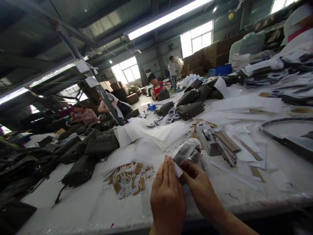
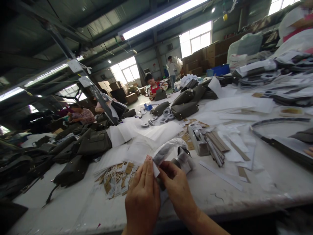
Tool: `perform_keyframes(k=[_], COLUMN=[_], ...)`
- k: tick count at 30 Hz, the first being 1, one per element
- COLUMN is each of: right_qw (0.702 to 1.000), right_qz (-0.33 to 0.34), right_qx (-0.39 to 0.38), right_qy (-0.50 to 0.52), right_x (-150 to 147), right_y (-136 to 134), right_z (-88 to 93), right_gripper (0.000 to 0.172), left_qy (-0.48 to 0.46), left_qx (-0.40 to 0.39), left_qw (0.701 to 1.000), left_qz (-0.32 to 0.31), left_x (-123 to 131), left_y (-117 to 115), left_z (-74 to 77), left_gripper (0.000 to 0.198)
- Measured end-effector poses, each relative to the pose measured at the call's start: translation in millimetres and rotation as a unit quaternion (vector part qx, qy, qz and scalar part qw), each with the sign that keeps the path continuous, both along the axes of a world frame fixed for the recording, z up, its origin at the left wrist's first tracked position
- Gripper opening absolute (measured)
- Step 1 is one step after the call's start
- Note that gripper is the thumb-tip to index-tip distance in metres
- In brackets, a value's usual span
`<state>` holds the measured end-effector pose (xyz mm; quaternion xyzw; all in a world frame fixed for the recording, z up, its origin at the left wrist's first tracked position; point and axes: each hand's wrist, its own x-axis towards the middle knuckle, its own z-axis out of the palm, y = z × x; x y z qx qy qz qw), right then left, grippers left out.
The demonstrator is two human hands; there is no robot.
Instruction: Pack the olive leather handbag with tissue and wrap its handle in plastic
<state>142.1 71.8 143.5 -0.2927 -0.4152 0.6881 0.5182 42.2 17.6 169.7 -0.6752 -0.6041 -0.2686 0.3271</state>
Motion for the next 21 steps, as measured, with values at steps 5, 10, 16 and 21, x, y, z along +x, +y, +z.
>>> perform_keyframes(k=[5,10,16,21], right_qw=[1.000,0.999,1.000,0.989], right_qz=[-0.003,-0.009,0.029,0.072], right_qx=[0.008,-0.024,0.003,0.080], right_qy=[-0.005,-0.026,-0.011,-0.097], right_x=[5.3,13.8,15.4,29.3], right_y=[-5.4,4.3,9.7,21.3], right_z=[-1.7,8.5,7.2,1.2], right_gripper=[0.049,0.040,0.029,0.031], left_qy=[-0.006,-0.160,-0.407,-0.415], left_qx=[-0.006,-0.088,-0.198,-0.173], left_qw=[1.000,0.977,0.872,0.880], left_qz=[0.009,-0.107,-0.184,-0.155], left_x=[-1.8,-10.5,-29.3,-39.5], left_y=[1.4,-2.8,5.2,9.2], left_z=[-10.4,2.2,26.1,15.9], left_gripper=[0.050,0.050,0.031,0.035])
